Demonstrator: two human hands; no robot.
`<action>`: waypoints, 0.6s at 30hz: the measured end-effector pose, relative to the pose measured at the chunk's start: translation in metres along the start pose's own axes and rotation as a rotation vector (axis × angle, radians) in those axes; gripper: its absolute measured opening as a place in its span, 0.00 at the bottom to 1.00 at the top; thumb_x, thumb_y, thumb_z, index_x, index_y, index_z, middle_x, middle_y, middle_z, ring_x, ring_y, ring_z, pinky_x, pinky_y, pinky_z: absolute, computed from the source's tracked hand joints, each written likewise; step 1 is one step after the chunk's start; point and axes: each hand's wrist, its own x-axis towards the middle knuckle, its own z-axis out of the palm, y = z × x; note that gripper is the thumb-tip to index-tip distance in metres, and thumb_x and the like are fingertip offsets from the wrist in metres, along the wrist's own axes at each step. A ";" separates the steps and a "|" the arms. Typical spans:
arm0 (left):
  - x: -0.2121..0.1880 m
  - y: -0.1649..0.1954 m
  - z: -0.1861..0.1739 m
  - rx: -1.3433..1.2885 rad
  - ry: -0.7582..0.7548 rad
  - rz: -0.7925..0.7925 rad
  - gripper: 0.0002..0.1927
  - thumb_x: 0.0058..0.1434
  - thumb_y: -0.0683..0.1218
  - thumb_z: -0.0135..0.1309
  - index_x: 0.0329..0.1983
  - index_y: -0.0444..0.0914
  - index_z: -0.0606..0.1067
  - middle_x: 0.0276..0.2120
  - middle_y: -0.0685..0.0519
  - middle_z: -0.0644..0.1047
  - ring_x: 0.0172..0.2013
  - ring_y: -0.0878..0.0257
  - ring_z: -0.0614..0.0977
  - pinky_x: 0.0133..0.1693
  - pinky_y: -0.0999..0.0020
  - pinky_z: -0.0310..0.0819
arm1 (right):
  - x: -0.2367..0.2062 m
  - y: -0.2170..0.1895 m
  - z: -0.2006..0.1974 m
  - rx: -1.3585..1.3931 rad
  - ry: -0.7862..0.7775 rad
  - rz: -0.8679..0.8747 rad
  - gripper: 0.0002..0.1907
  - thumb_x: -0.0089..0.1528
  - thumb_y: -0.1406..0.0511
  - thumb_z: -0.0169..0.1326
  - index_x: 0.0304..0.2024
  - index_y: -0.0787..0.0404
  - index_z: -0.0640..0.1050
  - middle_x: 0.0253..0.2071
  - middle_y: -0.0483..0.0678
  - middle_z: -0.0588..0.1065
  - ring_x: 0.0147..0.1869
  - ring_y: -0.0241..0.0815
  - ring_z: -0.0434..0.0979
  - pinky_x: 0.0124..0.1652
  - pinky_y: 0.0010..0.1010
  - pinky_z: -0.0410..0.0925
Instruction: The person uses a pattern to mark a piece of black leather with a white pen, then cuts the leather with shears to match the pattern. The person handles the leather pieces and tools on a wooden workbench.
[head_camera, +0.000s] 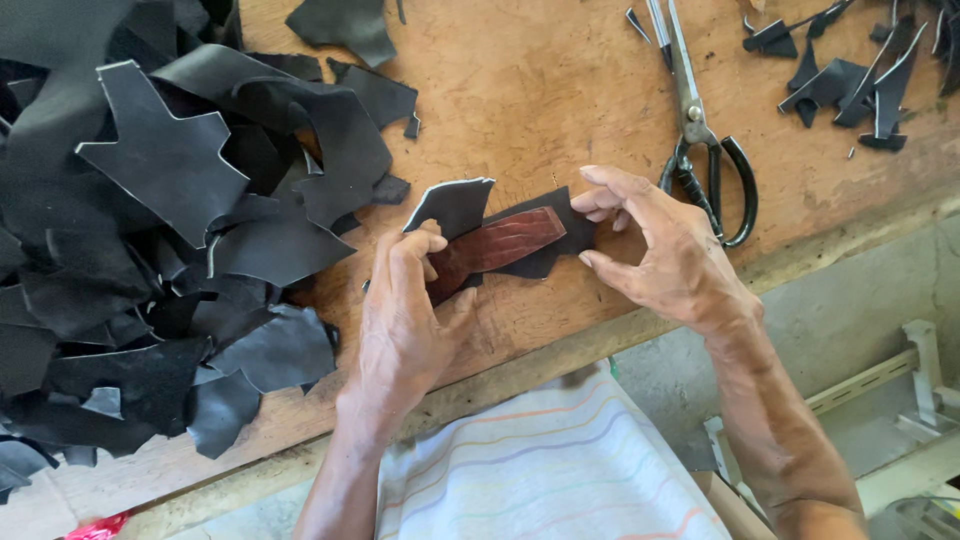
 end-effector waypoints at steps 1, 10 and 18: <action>-0.001 0.000 0.000 -0.003 0.005 0.012 0.35 0.47 0.34 0.70 0.55 0.34 0.64 0.53 0.40 0.72 0.38 0.54 0.74 0.42 0.60 0.75 | -0.001 0.001 0.000 0.011 -0.002 -0.005 0.43 0.53 0.72 0.69 0.68 0.62 0.65 0.53 0.50 0.79 0.52 0.43 0.81 0.49 0.32 0.74; -0.001 -0.001 0.001 -0.011 0.009 0.032 0.34 0.47 0.35 0.70 0.54 0.34 0.65 0.53 0.40 0.72 0.38 0.55 0.74 0.43 0.61 0.75 | -0.001 0.006 0.003 -0.009 -0.018 -0.050 0.44 0.53 0.71 0.69 0.69 0.61 0.64 0.55 0.51 0.78 0.54 0.44 0.81 0.49 0.32 0.75; 0.003 0.001 -0.002 0.029 0.017 0.054 0.26 0.51 0.36 0.68 0.54 0.33 0.73 0.52 0.39 0.69 0.48 0.49 0.77 0.46 0.61 0.77 | 0.003 0.004 0.004 0.033 -0.011 -0.033 0.44 0.52 0.69 0.70 0.69 0.59 0.64 0.55 0.50 0.78 0.53 0.44 0.80 0.49 0.31 0.75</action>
